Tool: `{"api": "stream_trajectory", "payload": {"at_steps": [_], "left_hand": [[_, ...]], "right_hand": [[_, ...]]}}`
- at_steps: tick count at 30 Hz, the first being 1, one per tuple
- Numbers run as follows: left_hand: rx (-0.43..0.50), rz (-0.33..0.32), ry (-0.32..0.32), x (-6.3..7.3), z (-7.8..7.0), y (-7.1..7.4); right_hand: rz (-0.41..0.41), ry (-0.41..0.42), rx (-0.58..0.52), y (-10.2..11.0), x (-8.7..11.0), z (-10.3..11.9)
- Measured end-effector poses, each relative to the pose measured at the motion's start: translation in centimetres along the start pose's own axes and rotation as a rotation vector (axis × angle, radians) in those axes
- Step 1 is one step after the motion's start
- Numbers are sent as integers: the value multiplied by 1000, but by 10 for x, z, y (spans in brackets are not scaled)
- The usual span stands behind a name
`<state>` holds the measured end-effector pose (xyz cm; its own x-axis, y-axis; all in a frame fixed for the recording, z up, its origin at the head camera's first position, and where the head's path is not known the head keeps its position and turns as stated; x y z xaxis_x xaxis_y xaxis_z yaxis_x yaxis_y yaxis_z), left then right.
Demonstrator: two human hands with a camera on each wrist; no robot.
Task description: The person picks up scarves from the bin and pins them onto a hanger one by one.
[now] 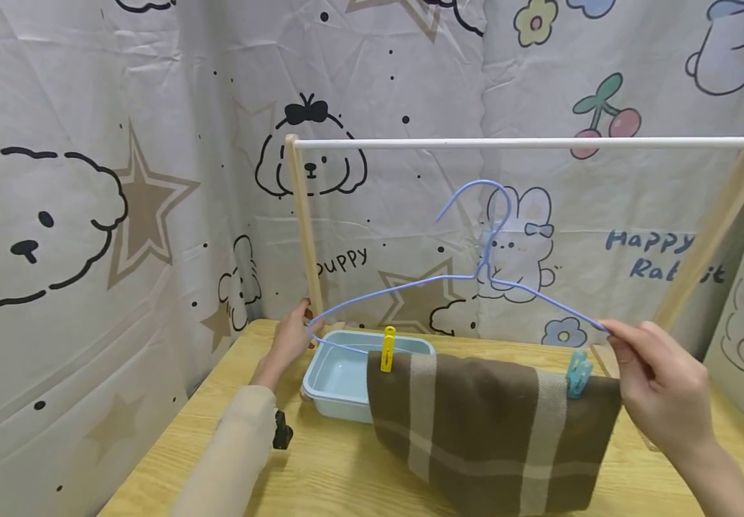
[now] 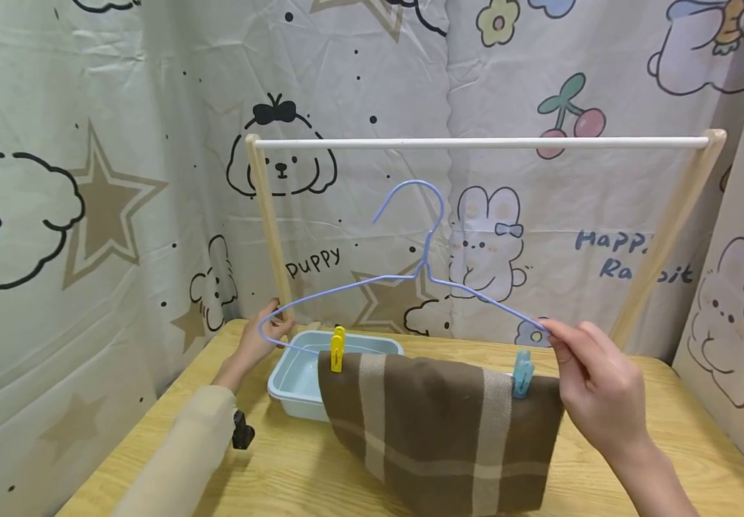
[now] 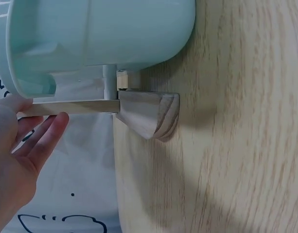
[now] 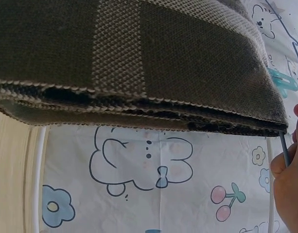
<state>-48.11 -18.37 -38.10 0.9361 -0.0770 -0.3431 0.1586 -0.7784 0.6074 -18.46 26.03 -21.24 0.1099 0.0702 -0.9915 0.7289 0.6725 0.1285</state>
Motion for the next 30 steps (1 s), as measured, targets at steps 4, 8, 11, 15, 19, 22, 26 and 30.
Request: {"api": "stream_trajectory", "payload": {"at_steps": [4, 8, 11, 15, 19, 22, 26, 30], "left_hand": [[-11, -11, 1, -1, 0, 0], [-7, -14, -5, -1, 0, 0], [0, -23, -5, -1, 0, 2], [20, -15, 8, -1, 0, 1], [36, -5, 19, 0, 0, 1], [25, -4, 26, 0, -1, 1], [13, 0, 34, 0, -1, 1], [12, 0, 39, 0, -1, 0]], "right_hand": [[-14, -7, 10, 4, -2, -2], [-26, -9, 27, 8, -6, -4], [-29, -11, 47, 11, -9, -7], [-24, -21, 88, 18, -15, -13], [-23, -33, 129, 25, -22, -17], [-21, -39, 181, 31, -28, -20], [1, -66, 238, 39, -33, -26], [28, -113, 257, 47, -34, -39]]}}
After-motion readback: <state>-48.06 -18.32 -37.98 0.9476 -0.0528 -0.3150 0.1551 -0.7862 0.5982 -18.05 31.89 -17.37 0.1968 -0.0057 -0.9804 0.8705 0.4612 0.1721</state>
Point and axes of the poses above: each hand's wrist, its own x-axis away from the middle knuckle, its own y-axis out of the back of the hand, z = x × y, the point moved 9 cm from there along -x, towards the middle knuckle, and after that the axes turned 5 degrees about x, right-handed, at the moved point
